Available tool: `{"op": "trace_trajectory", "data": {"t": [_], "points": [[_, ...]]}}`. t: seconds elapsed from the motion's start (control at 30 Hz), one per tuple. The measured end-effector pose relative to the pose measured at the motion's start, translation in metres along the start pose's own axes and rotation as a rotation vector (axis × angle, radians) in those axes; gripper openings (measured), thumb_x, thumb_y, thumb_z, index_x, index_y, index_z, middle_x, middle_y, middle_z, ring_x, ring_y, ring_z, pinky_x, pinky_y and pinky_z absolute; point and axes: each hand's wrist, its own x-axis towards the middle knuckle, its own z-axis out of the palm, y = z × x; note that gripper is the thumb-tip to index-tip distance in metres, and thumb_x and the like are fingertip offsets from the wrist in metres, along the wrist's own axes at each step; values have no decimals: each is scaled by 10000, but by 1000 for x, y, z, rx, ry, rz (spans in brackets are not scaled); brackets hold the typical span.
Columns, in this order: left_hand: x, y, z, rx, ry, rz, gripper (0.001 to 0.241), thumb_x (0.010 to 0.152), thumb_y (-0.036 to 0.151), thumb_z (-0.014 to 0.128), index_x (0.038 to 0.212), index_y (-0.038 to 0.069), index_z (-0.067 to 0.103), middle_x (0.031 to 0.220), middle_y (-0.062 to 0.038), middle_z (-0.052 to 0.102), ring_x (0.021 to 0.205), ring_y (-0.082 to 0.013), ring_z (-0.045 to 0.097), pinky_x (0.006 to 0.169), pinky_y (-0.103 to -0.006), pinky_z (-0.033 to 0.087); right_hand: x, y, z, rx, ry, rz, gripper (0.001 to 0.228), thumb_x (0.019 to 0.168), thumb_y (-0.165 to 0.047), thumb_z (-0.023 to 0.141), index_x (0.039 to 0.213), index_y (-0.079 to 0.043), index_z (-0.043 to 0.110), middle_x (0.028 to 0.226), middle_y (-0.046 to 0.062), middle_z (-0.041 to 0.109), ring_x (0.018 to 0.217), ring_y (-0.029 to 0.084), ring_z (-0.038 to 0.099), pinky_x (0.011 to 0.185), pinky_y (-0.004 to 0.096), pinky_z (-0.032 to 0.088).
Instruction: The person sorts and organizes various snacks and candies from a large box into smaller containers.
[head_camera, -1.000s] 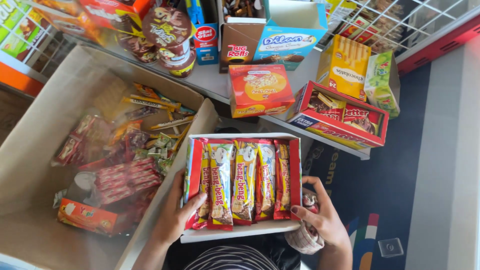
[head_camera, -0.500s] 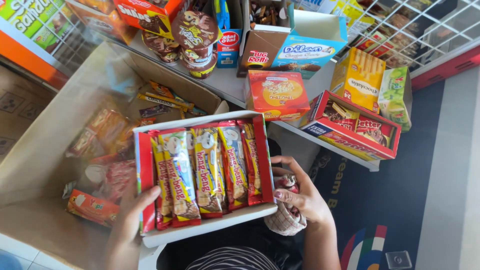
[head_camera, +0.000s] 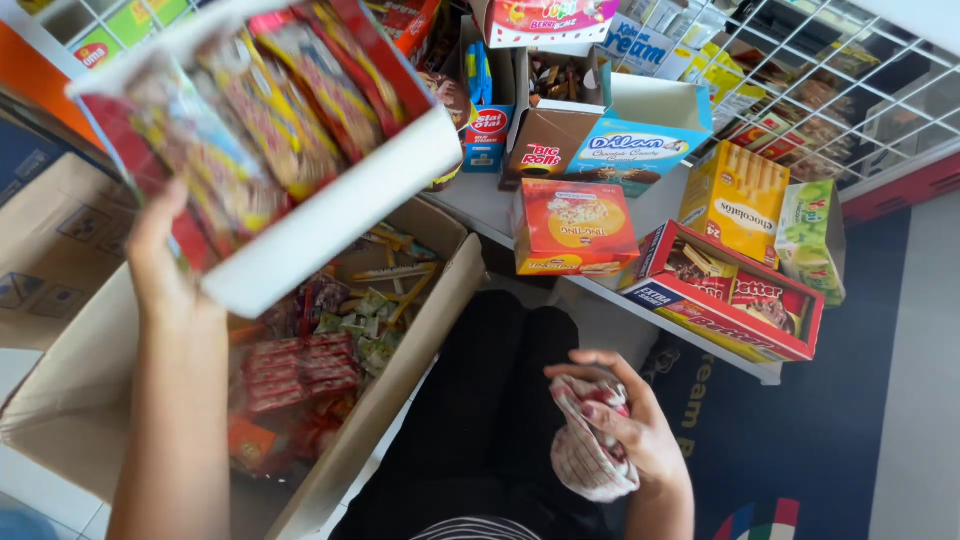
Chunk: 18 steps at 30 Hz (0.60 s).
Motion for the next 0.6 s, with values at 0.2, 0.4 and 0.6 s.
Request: {"op": "trace_trajectory", "data": {"t": [0.2, 0.4, 0.6], "points": [[203, -84, -16, -60, 38, 296, 563, 879, 204, 873, 1305, -40, 597, 1149, -159, 591, 985, -280, 613, 837, -402, 526, -50, 37, -59, -99, 170, 75, 567, 790, -98, 755, 1313, 24, 573, 1288, 280, 708, 1169, 290, 689, 1032, 409, 501], [269, -132, 57, -353, 177, 139, 635, 725, 146, 849, 1218, -17, 484, 1137, -195, 678, 954, -339, 762, 847, -500, 640, -75, 73, -101, -43, 301, 114, 518, 817, -69, 733, 1299, 43, 581, 1284, 277, 706, 1195, 298, 685, 1054, 440, 508], [260, -144, 107, -100, 299, 56, 605, 795, 189, 813, 1185, -31, 405, 1103, -208, 628, 939, -334, 743, 828, -479, 651, -68, 50, -83, -17, 337, 118, 523, 808, -36, 741, 1303, 46, 591, 1277, 235, 702, 1150, 267, 686, 1012, 425, 522]]}}
